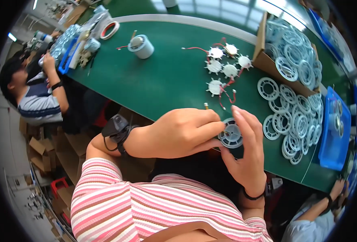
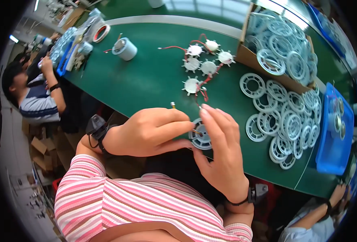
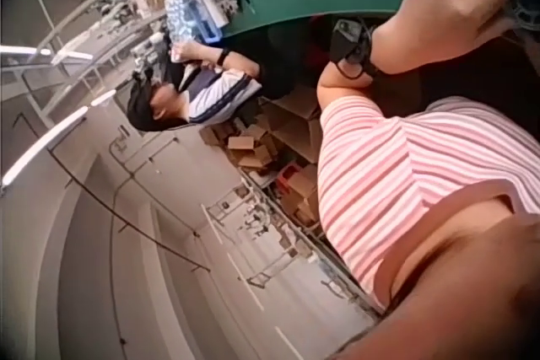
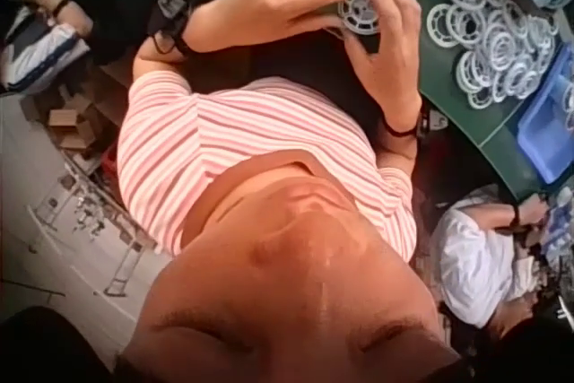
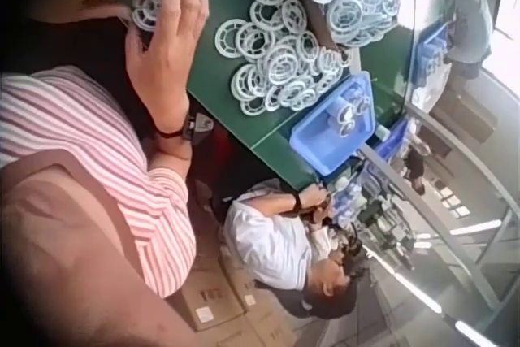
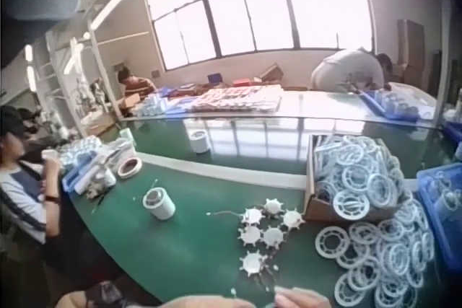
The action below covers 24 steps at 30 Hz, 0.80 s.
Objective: Assembling electronic speaker components into circular plastic housings on an assembly line.
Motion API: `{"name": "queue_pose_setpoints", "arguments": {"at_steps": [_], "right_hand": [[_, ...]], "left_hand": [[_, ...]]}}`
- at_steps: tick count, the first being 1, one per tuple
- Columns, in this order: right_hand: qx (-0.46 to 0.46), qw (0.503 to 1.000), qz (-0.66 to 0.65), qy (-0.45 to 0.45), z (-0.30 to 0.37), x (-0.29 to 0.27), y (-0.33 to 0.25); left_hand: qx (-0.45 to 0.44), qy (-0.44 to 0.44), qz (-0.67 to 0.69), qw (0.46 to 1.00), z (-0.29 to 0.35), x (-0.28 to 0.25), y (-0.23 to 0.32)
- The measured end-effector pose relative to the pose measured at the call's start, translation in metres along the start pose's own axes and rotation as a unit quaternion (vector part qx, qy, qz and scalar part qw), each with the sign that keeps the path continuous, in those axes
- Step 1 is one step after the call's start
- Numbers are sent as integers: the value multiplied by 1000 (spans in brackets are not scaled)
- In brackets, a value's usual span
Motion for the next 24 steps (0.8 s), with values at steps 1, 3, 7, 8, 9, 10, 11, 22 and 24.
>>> {"name": "queue_pose_setpoints", "arguments": {"at_steps": [1,3,7,8,9,10,11,22,24], "right_hand": [[-20,1000,-6,-16,-2,2,3],[-31,999,-8,-30,-4,2,5],[-29,1000,-5,-4,-3,-1,7],[-27,1000,-5,-4,-2,-1,7],[-27,1000,-6,-4,-2,-2,8],[-27,1000,-7,-4,-1,-2,8],[-28,1000,-9,-4,-1,-1,8],[0,1000,5,19,5,7,9],[0,1000,2,20,5,8,9]], "left_hand": [[20,-6,27,999,-2,4,-1],[13,12,31,999,-2,8,-3],[-14,45,72,996,4,17,-12],[-27,59,88,994,7,19,-15],[-28,58,87,994,9,21,-17],[-52,47,118,990,11,24,-22],[-77,37,148,985,12,26,-27],[-119,40,39,991,-24,3,-88],[-53,36,-35,997,-30,7,-88]]}}
Point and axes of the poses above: each hand's wrist, its own z-axis away from the middle knuckle, its own x-axis out of the palm, y = z × x, the point moved 4 cm from there along -z, towards the middle knuckle, and after that the axes turned 14 degrees about x, right-handed, at the moved point
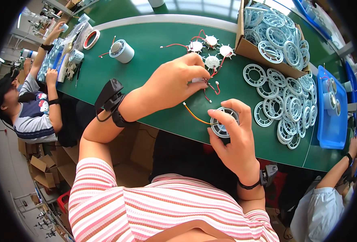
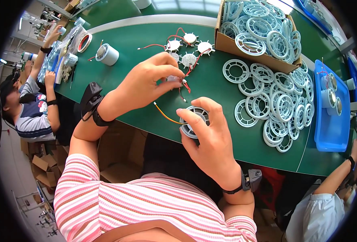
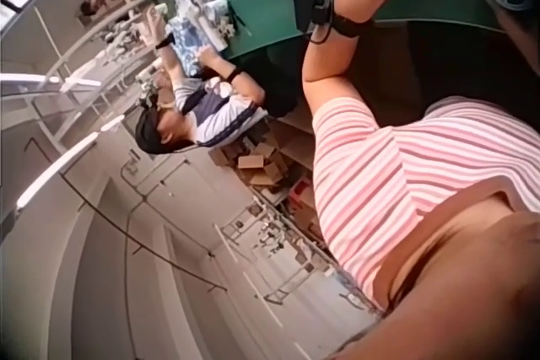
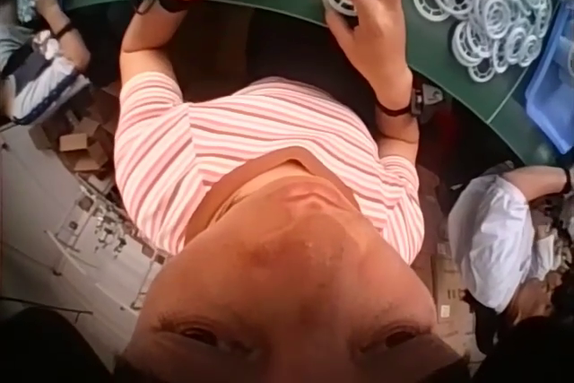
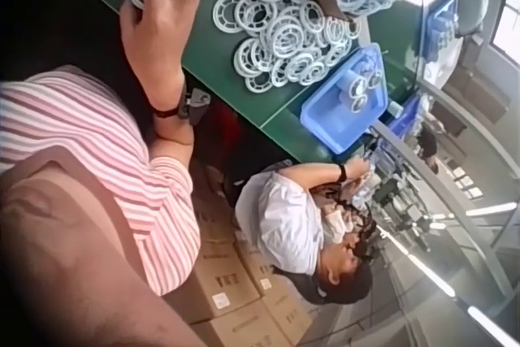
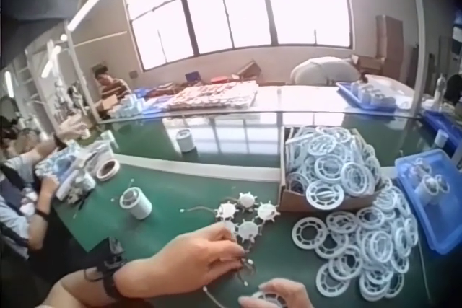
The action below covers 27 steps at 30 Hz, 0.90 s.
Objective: Assembling electronic speaker components into circular plastic housings on an assembly line.
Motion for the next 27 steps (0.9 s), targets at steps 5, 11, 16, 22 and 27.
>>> {"name": "queue_pose_setpoints", "arguments": {"at_steps": [5,11,16,22,27], "right_hand": [[2,1000,-2,-2,1,1,1],[-13,1000,-4,1,3,0,3],[-25,1000,-9,14,4,-9,1],[-92,987,-49,125,-7,-25,-19],[-61,972,-165,154,-16,-21,-27]], "left_hand": [[10,-19,56,998,-5,4,2],[-177,147,257,939,8,-19,-26],[-290,172,239,911,13,-52,-34],[-283,215,505,787,17,-37,5],[-242,203,604,731,10,-18,49]]}}
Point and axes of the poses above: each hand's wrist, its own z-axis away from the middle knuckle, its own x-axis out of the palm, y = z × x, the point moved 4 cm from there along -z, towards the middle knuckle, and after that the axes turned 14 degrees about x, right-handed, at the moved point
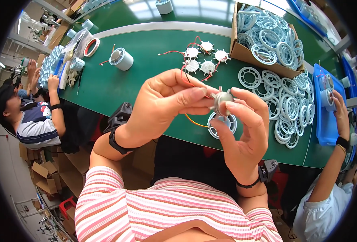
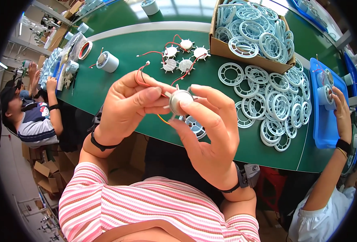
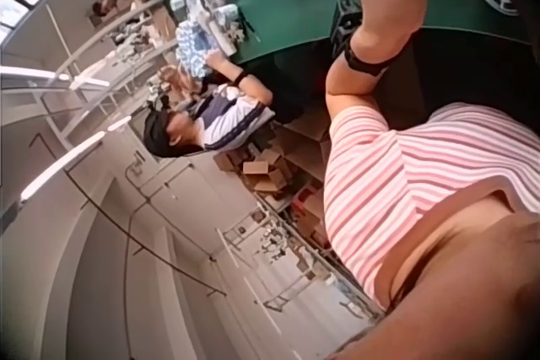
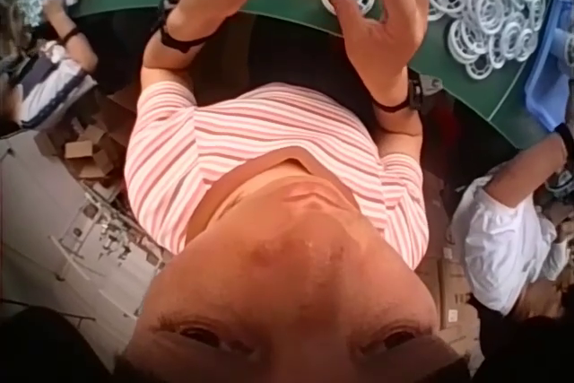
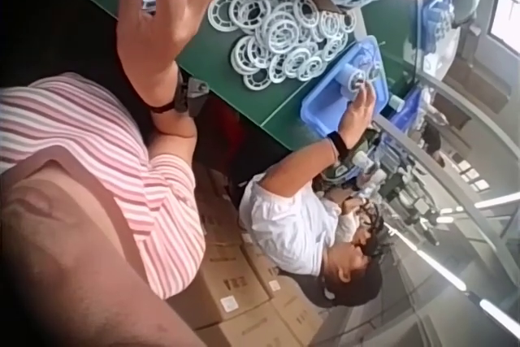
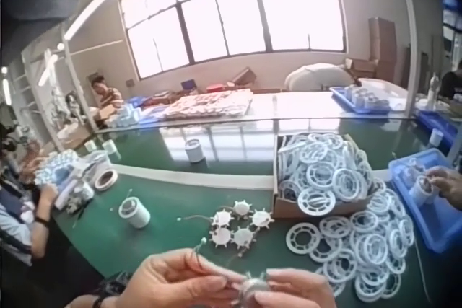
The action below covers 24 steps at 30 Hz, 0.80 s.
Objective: Assembling electronic speaker components into circular plastic housings on an assembly line.
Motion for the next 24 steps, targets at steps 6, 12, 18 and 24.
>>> {"name": "queue_pose_setpoints", "arguments": {"at_steps": [6,12,18,24], "right_hand": [[127,981,-132,-69,9,-20,9],[152,970,-132,-135,16,-31,13],[140,981,-90,-96,13,-31,4],[94,984,38,-147,3,-42,6]], "left_hand": [[23,-42,10,999,18,4,-18],[48,-70,-3,996,26,6,-24],[50,-24,-40,998,33,12,-23],[201,-39,-343,917,48,14,-26]]}}
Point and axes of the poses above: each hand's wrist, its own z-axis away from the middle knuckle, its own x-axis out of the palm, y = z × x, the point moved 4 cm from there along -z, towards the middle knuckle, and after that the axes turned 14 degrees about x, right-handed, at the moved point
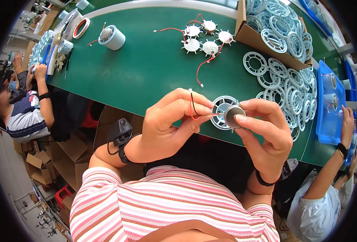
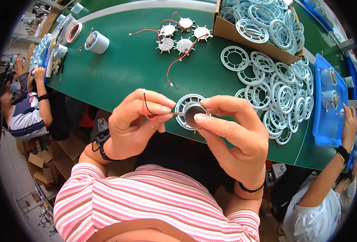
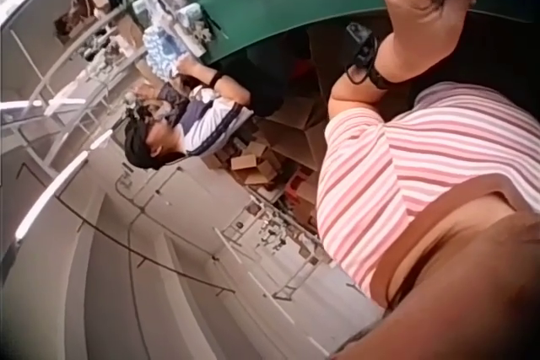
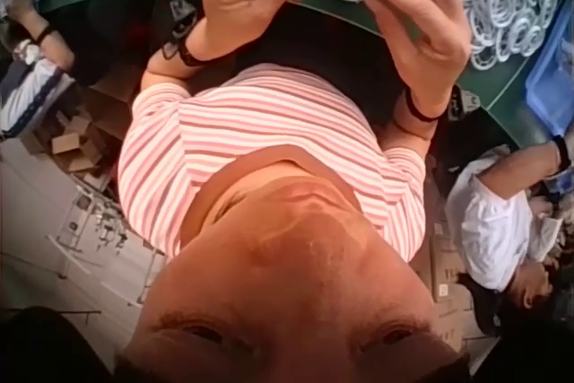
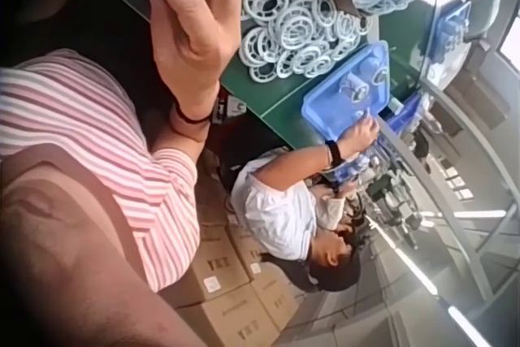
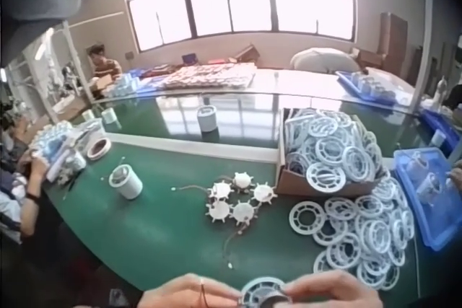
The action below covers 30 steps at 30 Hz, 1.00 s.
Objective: Assembling electronic speaker components into circular plastic housings on an assembly line.
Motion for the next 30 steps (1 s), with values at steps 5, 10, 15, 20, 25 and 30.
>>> {"name": "queue_pose_setpoints", "arguments": {"at_steps": [5,10,15,20,25,30], "right_hand": [[-14,997,44,-55,-10,2,8],[7,997,40,-62,-12,4,8],[12,995,57,-77,-10,4,4],[18,995,60,-76,-11,6,-1],[26,994,98,-44,-5,11,-9],[39,991,131,-13,8,15,-10]], "left_hand": [[134,-53,-92,985,14,0,-11],[4,-19,57,998,19,3,-23],[-69,-27,146,986,25,9,-29],[-155,21,196,968,22,17,-27],[-151,-15,132,979,24,19,-35],[-57,-19,58,996,26,22,-36]]}}
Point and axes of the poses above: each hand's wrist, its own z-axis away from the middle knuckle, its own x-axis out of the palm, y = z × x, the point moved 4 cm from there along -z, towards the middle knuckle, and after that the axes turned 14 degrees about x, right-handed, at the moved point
